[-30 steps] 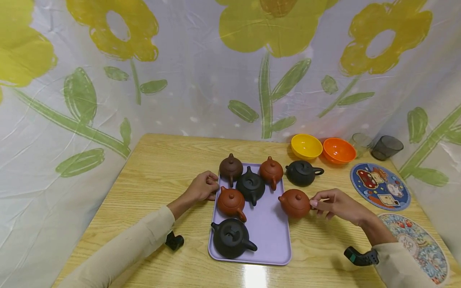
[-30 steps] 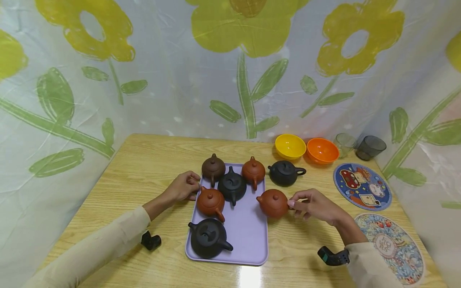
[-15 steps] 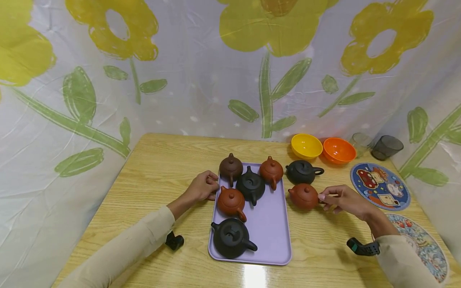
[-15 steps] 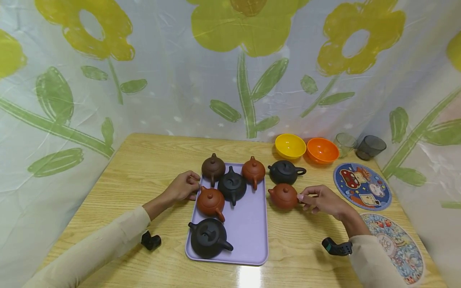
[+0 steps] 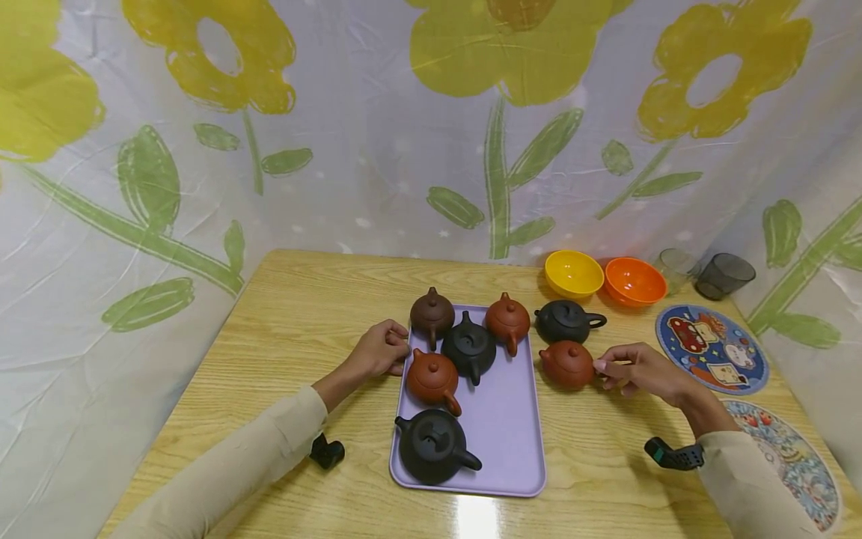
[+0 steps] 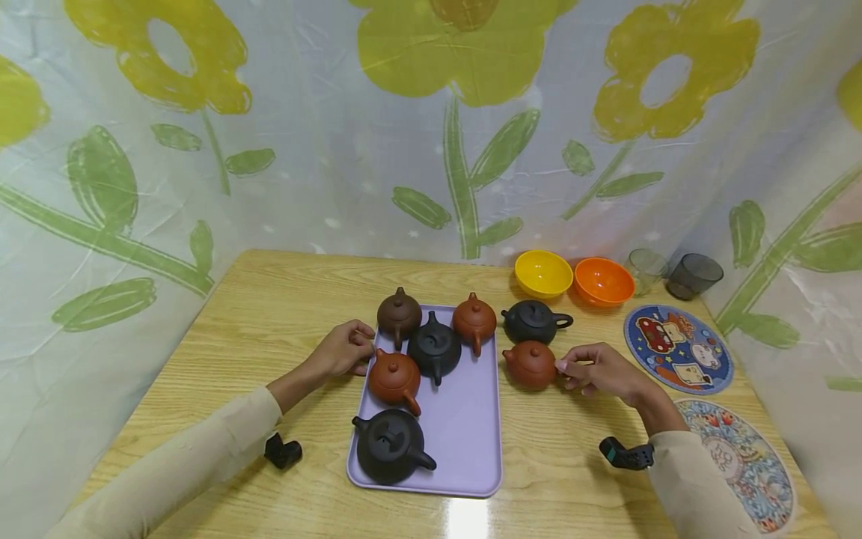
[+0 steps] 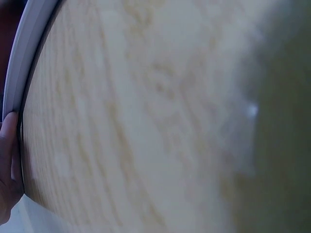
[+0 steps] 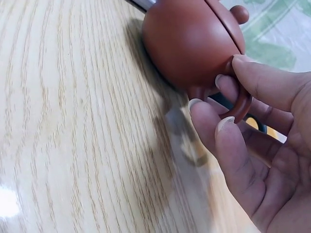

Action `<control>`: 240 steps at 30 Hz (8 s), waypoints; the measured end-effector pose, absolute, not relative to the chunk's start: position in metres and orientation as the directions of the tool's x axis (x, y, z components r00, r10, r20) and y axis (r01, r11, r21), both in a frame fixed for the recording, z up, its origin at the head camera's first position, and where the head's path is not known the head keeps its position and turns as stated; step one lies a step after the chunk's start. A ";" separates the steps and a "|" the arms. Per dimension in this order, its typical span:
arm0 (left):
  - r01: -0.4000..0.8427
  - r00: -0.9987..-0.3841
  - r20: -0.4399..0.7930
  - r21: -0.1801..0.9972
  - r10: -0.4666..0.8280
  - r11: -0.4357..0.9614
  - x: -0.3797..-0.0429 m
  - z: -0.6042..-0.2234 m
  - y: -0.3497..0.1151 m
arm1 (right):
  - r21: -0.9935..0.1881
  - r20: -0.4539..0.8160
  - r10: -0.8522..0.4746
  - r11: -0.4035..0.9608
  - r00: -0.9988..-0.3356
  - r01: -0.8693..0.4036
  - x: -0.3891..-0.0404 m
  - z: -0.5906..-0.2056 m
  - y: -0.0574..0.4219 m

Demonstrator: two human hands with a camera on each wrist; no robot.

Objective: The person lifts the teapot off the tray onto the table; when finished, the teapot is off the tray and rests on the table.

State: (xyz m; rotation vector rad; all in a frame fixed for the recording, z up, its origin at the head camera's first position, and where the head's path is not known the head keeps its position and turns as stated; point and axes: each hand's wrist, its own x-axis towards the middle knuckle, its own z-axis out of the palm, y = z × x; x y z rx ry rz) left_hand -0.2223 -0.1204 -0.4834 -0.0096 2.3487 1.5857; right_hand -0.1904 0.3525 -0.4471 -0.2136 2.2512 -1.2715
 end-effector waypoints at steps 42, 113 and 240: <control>-0.157 -0.955 -0.242 0.904 0.173 0.397 -0.223 -0.486 -0.122 | -0.794 -0.186 -0.204 0.607 -0.961 0.025 -0.155 -0.413 0.331; -0.176 -0.953 -0.257 0.901 0.159 0.397 -0.223 -0.486 -0.119 | -0.905 -0.289 -0.543 0.423 -0.789 0.040 -0.081 -0.453 0.139; -0.174 -0.954 -0.252 0.904 0.159 0.390 -0.221 -0.483 -0.121 | -0.828 -0.363 -0.411 0.554 -0.836 0.087 -0.143 -0.435 0.373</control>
